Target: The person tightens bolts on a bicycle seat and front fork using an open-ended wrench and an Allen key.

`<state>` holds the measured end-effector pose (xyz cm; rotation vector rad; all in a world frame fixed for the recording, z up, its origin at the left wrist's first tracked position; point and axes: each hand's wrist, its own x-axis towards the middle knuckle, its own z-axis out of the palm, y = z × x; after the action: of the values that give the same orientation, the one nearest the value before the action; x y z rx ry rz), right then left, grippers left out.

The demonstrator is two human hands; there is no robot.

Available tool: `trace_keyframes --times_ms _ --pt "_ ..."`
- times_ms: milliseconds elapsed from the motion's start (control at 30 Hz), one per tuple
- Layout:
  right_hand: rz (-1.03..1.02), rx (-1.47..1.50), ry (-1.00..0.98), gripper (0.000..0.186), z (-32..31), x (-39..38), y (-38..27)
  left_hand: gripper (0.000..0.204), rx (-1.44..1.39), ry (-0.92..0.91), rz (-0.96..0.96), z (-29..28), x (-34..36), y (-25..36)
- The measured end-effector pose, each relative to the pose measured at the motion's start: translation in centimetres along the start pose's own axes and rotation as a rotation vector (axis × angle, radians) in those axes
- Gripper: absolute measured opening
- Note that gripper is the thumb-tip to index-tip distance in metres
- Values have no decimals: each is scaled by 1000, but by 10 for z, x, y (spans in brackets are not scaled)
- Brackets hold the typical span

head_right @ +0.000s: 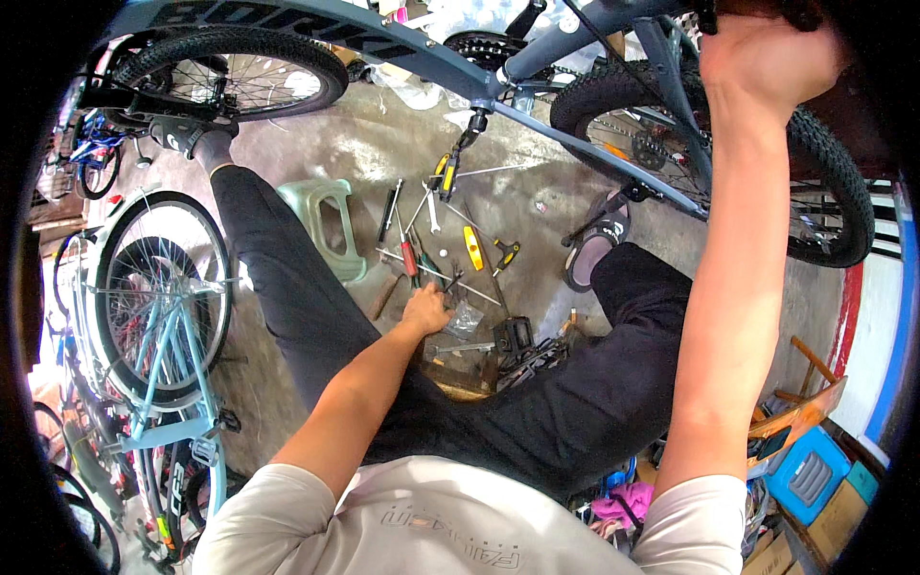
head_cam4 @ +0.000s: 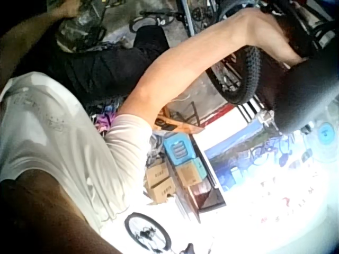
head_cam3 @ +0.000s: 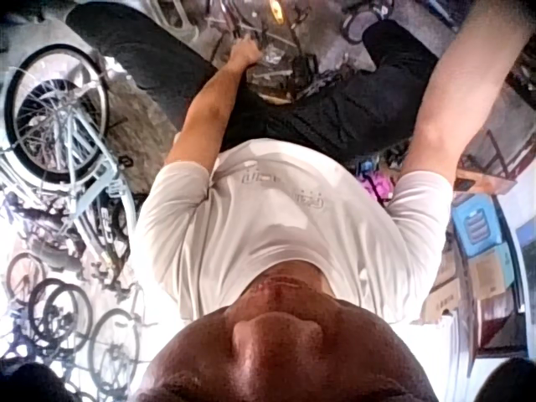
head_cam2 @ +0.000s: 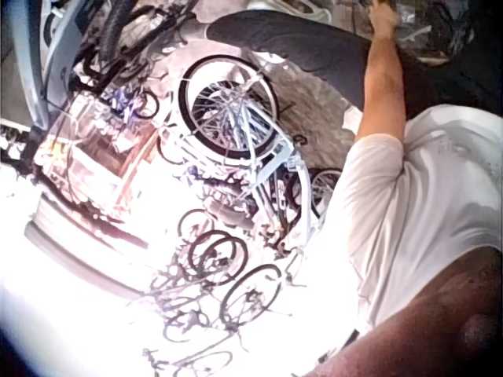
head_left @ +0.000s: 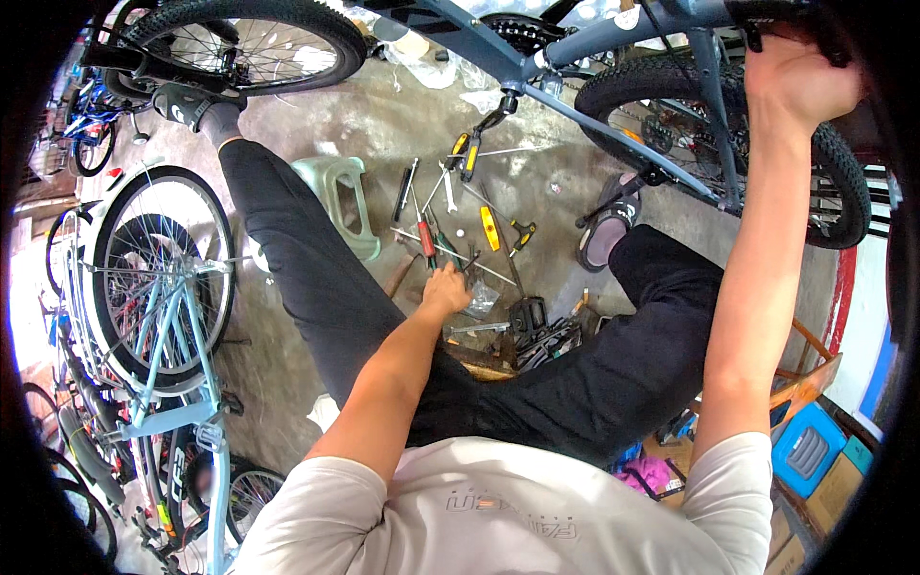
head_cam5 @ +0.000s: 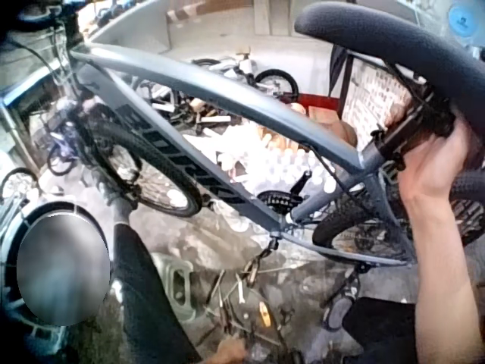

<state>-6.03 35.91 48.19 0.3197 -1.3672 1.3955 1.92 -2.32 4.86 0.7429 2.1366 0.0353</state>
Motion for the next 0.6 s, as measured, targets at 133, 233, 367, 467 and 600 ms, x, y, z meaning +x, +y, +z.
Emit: trace_keyframes --times_ms 133,233,367,467,600 --pt "118 19 131 44 -17 5 9 44 -224 299 133 -10 0 6" --pt "138 84 456 53 5 -2 20 34 -487 433 139 -39 -4 26" --pt "248 52 36 53 -6 -12 3 36 -1312 293 271 -69 0 56" --pt "302 68 -68 55 -19 -5 -8 43 -1452 270 268 -140 -42 113" --pt "309 82 -128 54 -14 3 -11 29 -1608 150 379 -200 -67 163"
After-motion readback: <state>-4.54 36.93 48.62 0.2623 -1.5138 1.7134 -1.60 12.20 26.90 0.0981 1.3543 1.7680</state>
